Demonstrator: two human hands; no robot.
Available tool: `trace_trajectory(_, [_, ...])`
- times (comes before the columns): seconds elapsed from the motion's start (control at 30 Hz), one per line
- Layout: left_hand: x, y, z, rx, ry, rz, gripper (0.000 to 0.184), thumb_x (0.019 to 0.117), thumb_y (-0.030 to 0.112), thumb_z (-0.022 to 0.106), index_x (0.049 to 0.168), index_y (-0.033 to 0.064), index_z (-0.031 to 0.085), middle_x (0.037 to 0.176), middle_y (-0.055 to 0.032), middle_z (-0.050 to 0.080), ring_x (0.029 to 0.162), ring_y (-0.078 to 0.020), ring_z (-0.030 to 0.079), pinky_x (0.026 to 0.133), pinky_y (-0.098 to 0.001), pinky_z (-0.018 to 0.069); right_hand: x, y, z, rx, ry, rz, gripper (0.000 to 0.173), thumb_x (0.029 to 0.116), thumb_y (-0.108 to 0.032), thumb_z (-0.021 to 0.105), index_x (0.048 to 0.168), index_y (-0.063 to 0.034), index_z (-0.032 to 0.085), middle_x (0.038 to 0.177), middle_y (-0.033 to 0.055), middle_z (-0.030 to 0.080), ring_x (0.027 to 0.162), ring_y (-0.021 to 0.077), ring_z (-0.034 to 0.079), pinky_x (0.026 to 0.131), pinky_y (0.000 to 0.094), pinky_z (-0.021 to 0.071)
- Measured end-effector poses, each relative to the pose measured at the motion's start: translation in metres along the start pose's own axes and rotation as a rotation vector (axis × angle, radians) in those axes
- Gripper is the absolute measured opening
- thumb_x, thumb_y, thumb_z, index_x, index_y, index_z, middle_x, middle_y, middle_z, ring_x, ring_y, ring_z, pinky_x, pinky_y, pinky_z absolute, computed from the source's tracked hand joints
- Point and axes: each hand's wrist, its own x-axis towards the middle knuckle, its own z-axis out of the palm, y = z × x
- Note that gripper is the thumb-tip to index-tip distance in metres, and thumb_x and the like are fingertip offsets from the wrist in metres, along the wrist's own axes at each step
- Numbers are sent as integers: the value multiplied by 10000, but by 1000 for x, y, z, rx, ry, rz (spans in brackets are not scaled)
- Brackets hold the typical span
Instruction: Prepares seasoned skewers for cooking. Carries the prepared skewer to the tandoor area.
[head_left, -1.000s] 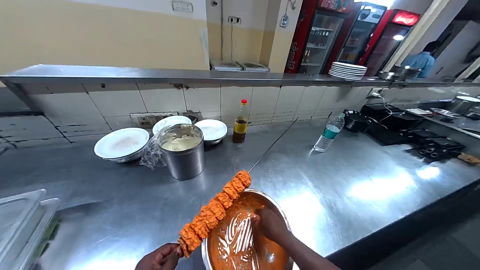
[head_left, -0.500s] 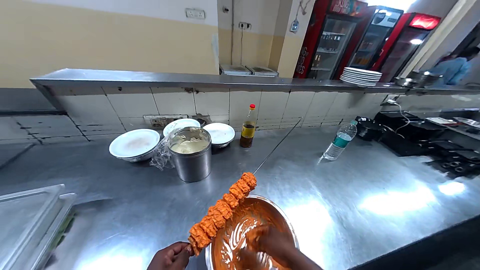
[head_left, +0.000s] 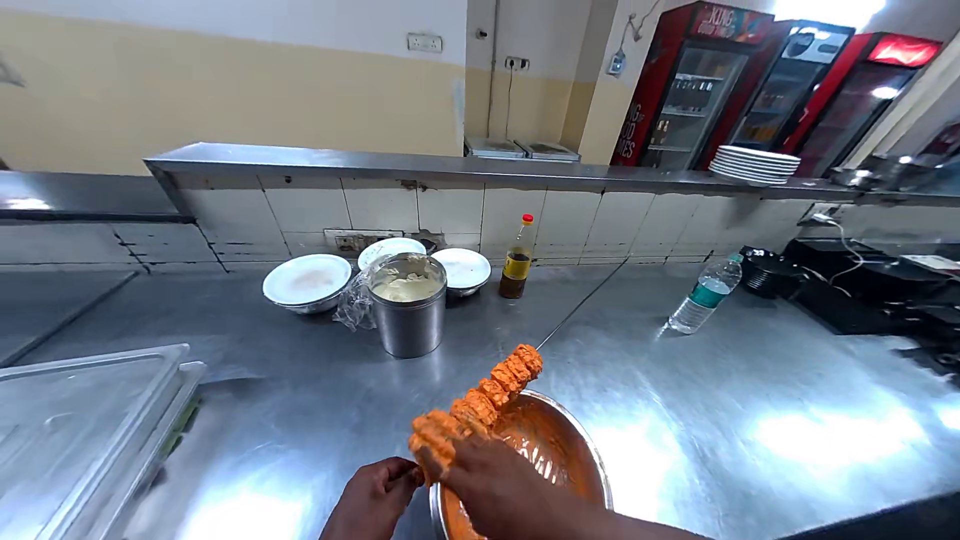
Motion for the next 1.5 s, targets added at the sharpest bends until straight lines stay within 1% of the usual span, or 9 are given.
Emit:
trace_trajectory(0.07, [0,-3,2,-6,10,-4,148,954,101,589,863,54,696,616,91,535,530,-2,456,549,-222,409,-1,2,9,20,-208,14,403,1007,10,485,1402,18,569,1301,292,615,1171,472,625,902,587,537])
trace_trajectory(0.2, [-3,-3,0,-46,17,-21,148,969,74,579,944,13,712,641,83,552,538,6,464,547,-201,410,-7,7,10,-47,-100,22,469,952,9,544,1421,-1,570,1225,269,657,1094,444,670,815,546,577])
trace_trajectory(0.5, [-4,1,-3,-92,13,-21,146,961,25,558,904,17,692,619,94,545,523,18,472,528,-176,408,-12,23,-9,-43,-130,260,600,938,-6,536,1530,-10,440,1451,305,522,1328,485,527,1024,601,474])
trace_trajectory(0.57, [-4,3,-3,-103,12,-22,137,954,16,564,898,13,690,617,95,554,525,20,489,530,-170,421,-13,29,-8,-80,-85,245,598,916,-13,560,1508,-9,474,1408,300,557,1270,491,568,958,605,510])
trace_trajectory(0.83, [-6,5,-7,-39,-14,16,102,948,26,597,951,-11,692,649,74,609,532,16,521,542,-179,446,-18,40,-21,-67,-87,373,642,936,-16,530,1565,-62,409,1467,314,500,1349,487,505,1069,606,441])
trace_trajectory(1.07, [-9,2,-6,33,-24,56,144,959,71,587,979,-33,686,681,54,604,576,3,528,592,-210,460,-25,57,-25,-140,89,441,626,874,14,565,1496,-19,503,1401,310,567,1313,499,541,1065,652,427])
trace_trajectory(1.17, [-10,-3,-2,11,-14,58,121,958,60,582,956,-12,680,666,72,601,559,15,527,573,-193,459,-26,60,-40,-112,-116,537,665,939,4,508,1585,-55,362,1518,286,458,1438,466,406,1149,637,323])
trace_trajectory(1.4, [-16,-11,-11,-62,21,55,114,948,3,535,936,13,648,635,115,566,541,32,513,554,-168,445,-43,74,-41,126,660,553,447,853,38,592,1297,59,639,1323,216,647,1197,335,647,998,463,532])
trace_trajectory(1.5, [-15,-12,-17,-70,44,58,138,957,-3,517,928,29,648,629,125,560,534,39,500,545,-158,434,-52,78,-21,318,343,818,373,942,-44,558,1299,30,636,1281,199,655,1200,297,633,1046,460,497])
